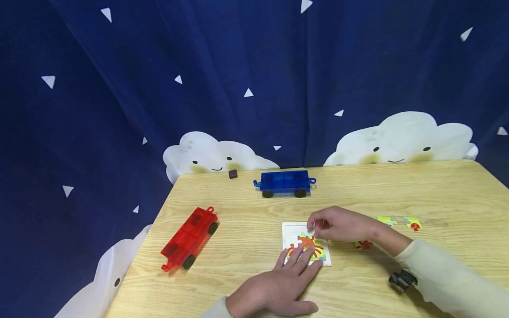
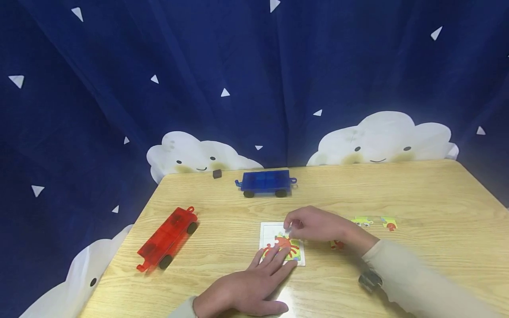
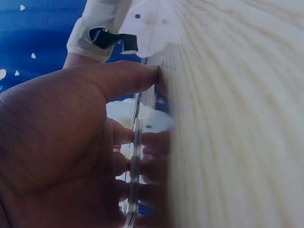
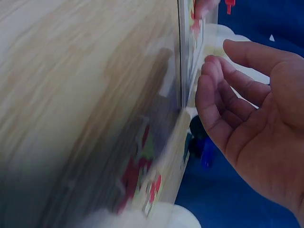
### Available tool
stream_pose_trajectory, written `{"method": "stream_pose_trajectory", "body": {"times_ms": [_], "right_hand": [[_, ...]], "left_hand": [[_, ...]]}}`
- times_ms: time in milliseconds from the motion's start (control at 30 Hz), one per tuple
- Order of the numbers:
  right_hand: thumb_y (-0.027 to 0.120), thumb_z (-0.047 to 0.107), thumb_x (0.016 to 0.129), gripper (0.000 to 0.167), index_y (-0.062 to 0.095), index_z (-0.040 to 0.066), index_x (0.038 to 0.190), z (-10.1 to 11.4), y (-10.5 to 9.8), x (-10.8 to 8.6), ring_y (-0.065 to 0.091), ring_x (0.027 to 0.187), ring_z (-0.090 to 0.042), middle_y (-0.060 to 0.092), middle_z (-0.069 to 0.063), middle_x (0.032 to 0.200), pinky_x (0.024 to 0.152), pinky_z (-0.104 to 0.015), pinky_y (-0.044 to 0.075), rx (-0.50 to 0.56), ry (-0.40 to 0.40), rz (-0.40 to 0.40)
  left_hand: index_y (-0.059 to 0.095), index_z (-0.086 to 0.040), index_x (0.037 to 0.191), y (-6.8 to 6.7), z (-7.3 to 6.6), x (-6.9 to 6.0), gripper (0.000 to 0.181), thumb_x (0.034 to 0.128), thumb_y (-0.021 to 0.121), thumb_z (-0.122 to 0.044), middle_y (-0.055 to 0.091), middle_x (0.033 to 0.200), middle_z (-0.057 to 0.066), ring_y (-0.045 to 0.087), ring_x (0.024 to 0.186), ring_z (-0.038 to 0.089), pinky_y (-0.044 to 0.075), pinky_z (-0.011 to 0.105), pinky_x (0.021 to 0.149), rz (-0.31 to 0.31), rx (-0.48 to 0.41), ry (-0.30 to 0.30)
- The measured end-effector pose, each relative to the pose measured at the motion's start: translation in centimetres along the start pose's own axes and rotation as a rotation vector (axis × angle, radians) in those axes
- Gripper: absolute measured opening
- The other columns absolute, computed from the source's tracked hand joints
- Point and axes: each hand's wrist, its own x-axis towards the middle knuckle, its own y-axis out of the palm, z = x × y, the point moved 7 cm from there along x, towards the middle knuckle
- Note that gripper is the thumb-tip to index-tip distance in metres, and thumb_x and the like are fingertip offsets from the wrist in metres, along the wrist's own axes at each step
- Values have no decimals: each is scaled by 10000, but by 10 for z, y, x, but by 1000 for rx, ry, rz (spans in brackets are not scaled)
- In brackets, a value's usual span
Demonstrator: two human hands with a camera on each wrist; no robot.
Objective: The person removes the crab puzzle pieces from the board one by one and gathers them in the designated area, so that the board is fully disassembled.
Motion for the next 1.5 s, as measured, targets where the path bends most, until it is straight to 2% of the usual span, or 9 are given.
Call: {"method": "stream_pose_trajectory", "body": {"times_ms": [300,600,867,1500], "right_hand": [[702,30,933,148,700,115,1054,6,12,15,561,807,-100,619,63,889,727,-273,490,-16,-28,5],[713,3,887,265,712,115,1128,5,15,20,559,862,-144,611,34,1001,783,-309,483,-115,-19,-11],[673,-81,874,296,715,108,1098,6,17,21,539,827,-101,610,35,964,758,-293,484,-90,-5,2],[659,-102,869,289,693,115,1057,6,19,22,538,846,-116,597,30,953,764,-295,481,-98,5,-3]], "left_hand": [[85,-208,1677,-1,-1,1,858,1026,435,-645,-1,1724,66,-47,1561,273,94,502,1223,-15,36,7],[82,-214,1677,1,0,3,856,1027,445,-637,-11,1724,58,-63,1559,259,85,506,1223,6,-12,4],[98,-203,1676,0,0,2,855,1027,451,-633,0,1724,64,-44,1562,274,91,507,1223,-13,4,5],[103,-211,1675,1,1,1,857,1022,457,-638,4,1724,57,-40,1561,265,91,497,1224,-4,6,-2]]}}
